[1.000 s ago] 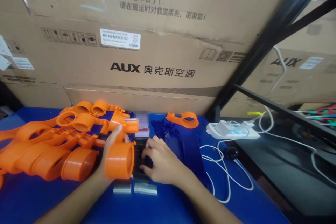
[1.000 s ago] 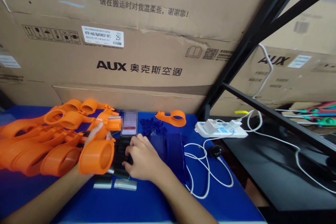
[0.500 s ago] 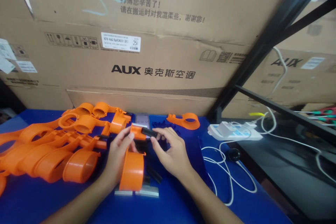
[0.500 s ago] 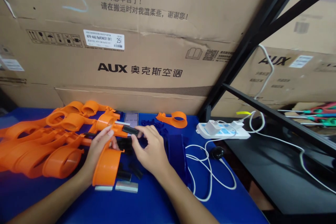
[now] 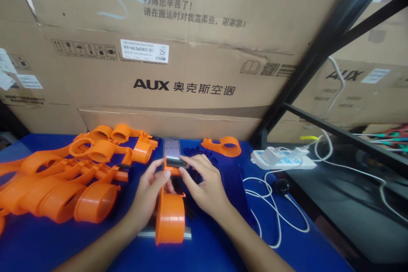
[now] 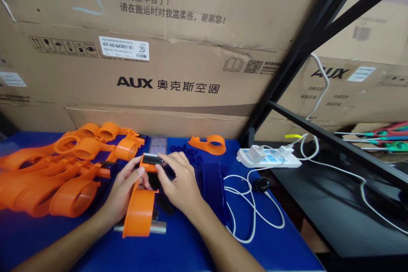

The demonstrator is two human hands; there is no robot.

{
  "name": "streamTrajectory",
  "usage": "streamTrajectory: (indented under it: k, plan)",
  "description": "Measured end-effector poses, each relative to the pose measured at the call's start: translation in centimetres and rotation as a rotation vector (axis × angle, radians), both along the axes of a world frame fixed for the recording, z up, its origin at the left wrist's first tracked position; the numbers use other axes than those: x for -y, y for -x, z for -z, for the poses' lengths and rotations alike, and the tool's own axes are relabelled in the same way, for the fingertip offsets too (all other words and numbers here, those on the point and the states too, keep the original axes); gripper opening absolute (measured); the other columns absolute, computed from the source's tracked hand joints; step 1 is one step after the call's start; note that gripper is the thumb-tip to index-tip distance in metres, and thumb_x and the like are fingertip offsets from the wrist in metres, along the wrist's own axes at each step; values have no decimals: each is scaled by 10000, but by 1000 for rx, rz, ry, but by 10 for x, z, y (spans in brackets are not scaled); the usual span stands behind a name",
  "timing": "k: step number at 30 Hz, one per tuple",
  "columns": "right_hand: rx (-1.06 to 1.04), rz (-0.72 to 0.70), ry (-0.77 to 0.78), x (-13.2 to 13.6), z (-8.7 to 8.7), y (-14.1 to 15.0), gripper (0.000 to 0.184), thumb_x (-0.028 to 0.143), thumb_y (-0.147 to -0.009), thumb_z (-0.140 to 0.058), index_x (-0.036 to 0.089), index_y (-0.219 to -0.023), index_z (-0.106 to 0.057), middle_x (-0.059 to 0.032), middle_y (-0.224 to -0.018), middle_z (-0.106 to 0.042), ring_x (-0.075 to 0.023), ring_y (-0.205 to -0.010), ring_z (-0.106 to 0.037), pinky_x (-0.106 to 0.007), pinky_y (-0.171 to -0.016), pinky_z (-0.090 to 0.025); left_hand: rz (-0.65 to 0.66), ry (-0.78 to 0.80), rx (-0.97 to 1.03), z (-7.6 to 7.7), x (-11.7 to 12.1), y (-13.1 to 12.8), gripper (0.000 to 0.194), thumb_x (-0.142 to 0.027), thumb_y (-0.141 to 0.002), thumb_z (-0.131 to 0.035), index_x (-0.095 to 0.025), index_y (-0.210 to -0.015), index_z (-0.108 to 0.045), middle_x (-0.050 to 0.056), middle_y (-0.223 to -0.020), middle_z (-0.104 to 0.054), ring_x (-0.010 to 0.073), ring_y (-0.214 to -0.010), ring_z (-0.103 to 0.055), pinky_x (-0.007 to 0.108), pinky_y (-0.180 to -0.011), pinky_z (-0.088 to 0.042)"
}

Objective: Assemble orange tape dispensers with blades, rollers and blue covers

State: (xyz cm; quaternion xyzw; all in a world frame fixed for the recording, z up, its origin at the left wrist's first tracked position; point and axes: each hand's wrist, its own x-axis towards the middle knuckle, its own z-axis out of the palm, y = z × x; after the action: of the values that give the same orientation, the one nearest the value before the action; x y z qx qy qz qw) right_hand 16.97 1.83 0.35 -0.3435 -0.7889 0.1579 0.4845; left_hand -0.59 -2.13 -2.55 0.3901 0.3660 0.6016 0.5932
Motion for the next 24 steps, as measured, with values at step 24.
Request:
streamTrajectory:
  k: [24]
  plan:
    - [866, 396, 82, -10, 17, -10, 277, 385, -935, -621, 216, -1091, -775, -185, -1317, -625, -384, -1235, -479, -506, -953, -358, -29, 246, 31, -4, -3, 2, 418, -515, -778, -798, -193, -699, -544, -27, -541, -562, 124, -450, -519, 259, -494, -478]
